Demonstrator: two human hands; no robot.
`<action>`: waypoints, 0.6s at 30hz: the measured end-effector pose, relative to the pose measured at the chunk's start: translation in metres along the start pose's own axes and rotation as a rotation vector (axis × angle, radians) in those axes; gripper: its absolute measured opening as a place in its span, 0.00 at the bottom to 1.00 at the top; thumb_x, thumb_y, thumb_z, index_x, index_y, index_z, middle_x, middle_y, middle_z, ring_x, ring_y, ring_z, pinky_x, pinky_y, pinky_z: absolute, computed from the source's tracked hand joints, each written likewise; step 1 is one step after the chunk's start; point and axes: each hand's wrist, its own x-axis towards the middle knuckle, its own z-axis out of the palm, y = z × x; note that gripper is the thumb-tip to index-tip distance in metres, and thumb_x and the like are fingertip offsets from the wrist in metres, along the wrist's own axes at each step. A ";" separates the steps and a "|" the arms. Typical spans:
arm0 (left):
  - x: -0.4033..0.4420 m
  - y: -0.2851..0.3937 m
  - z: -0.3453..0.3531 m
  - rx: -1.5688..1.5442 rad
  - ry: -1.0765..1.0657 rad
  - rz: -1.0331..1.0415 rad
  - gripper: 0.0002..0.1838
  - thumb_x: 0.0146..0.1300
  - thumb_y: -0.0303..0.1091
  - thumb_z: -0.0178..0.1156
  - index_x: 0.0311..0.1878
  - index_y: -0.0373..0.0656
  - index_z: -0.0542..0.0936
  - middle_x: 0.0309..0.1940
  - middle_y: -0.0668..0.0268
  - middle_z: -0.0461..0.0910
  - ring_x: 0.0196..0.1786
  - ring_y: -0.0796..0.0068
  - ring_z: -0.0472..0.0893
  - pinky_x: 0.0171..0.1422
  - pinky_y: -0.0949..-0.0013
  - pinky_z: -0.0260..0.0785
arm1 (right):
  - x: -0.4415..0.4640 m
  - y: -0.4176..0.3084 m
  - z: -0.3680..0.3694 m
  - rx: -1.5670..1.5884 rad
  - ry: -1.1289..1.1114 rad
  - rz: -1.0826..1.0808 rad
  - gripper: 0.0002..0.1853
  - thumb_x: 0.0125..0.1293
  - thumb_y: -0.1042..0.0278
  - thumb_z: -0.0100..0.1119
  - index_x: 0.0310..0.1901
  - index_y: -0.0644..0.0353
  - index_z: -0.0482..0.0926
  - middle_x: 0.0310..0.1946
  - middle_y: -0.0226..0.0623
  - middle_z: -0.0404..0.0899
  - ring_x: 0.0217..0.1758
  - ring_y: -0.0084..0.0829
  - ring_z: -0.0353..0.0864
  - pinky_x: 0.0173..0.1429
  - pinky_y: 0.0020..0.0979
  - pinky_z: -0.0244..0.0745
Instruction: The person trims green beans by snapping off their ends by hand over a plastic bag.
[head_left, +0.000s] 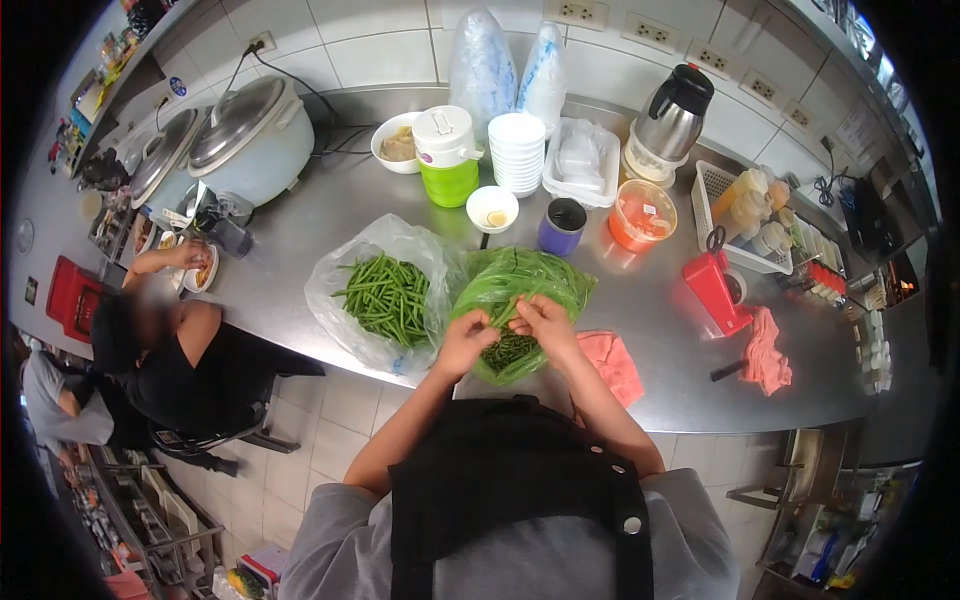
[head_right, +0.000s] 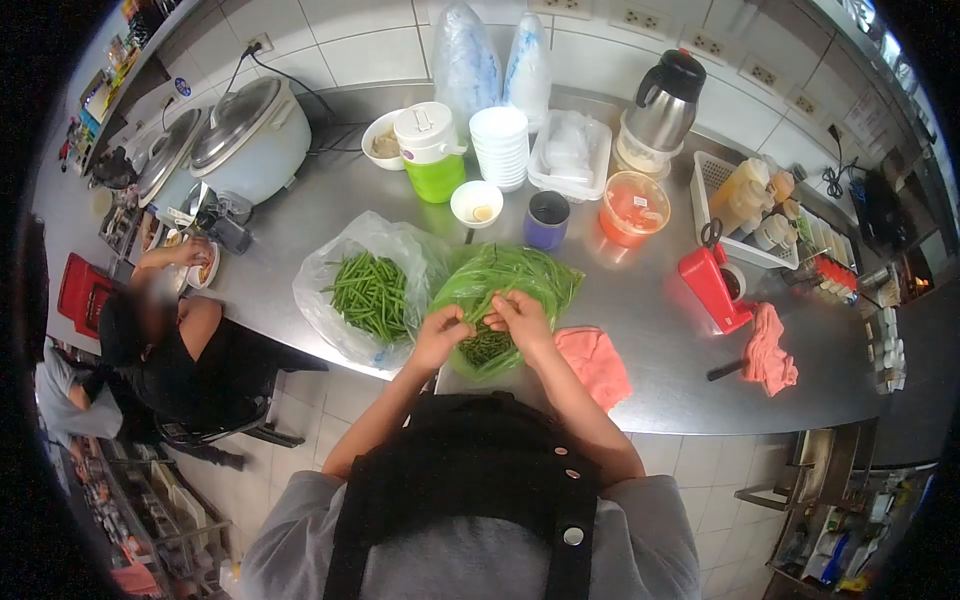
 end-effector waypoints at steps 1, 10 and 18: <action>0.000 -0.005 0.000 0.172 0.011 0.038 0.07 0.58 0.30 0.64 0.33 0.39 0.76 0.30 0.66 0.81 0.36 0.75 0.80 0.43 0.70 0.70 | 0.001 0.002 -0.001 -0.149 0.008 -0.067 0.12 0.74 0.67 0.56 0.52 0.66 0.77 0.36 0.34 0.81 0.35 0.23 0.82 0.41 0.24 0.79; -0.014 -0.002 0.010 0.980 0.061 0.305 0.09 0.55 0.32 0.62 0.36 0.38 0.78 0.35 0.48 0.80 0.40 0.43 0.80 0.45 0.48 0.72 | -0.045 -0.052 0.046 -0.930 0.341 -0.771 0.14 0.70 0.74 0.56 0.55 0.67 0.77 0.40 0.52 0.81 0.38 0.49 0.82 0.41 0.41 0.76; -0.007 -0.010 0.007 0.867 0.094 0.352 0.11 0.61 0.29 0.59 0.43 0.32 0.80 0.40 0.41 0.81 0.42 0.37 0.80 0.47 0.47 0.73 | -0.023 -0.081 0.099 -1.387 -0.208 -0.676 0.14 0.66 0.70 0.58 0.51 0.66 0.78 0.42 0.51 0.81 0.47 0.51 0.82 0.49 0.44 0.77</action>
